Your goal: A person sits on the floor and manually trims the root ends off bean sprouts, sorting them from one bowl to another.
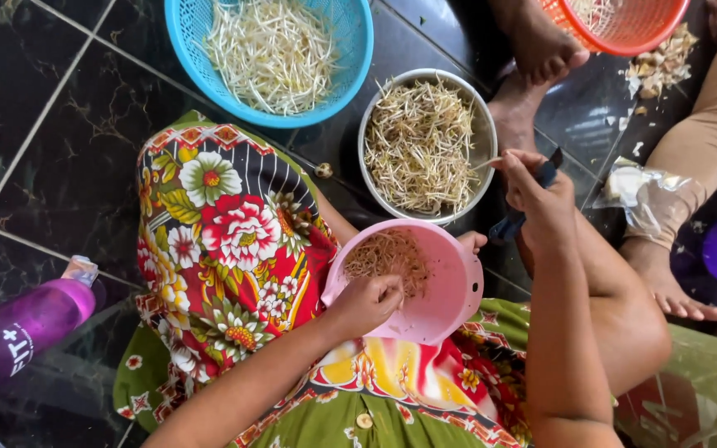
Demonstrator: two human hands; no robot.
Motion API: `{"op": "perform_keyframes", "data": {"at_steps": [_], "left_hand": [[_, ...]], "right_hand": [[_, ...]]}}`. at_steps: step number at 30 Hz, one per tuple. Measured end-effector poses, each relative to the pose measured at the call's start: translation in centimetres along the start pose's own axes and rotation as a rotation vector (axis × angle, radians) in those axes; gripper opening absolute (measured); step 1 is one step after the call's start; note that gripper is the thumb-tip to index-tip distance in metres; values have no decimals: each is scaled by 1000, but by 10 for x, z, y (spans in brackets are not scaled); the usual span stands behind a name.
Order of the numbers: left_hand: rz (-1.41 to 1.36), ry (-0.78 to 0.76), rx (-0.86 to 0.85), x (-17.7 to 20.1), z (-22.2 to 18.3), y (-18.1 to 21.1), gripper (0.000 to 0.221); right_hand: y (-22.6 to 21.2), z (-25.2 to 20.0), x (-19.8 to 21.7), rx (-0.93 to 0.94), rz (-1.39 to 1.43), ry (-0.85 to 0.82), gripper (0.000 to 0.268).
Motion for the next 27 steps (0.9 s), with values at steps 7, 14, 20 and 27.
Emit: {"op": "perform_keyframes", "data": {"at_steps": [7,14,20,27], "left_hand": [[5,-2,28,2,2,8,19],[-82,20,7,-1,2,-2,17],[-144,13,10,2,0,0,19],[-211,2,-43,4,-1,11,21]], "right_hand": [[12,-53,-6,-148,309,-138,13],[51,-125,-68,-348,304,-257,14],[49,-139,-76,-394,80,-231,18],[34,-133,-98,-330,-52,-233,21]]}}
Point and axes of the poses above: each hand's wrist, its own z-axis towards the middle knuckle, its own x-axis out of the back of the hand, y = z × x, the point moved 6 cm from there along z, towards the middle knuckle, and after that the axes turned 14 degrees about -y, right-handed, at the moved point
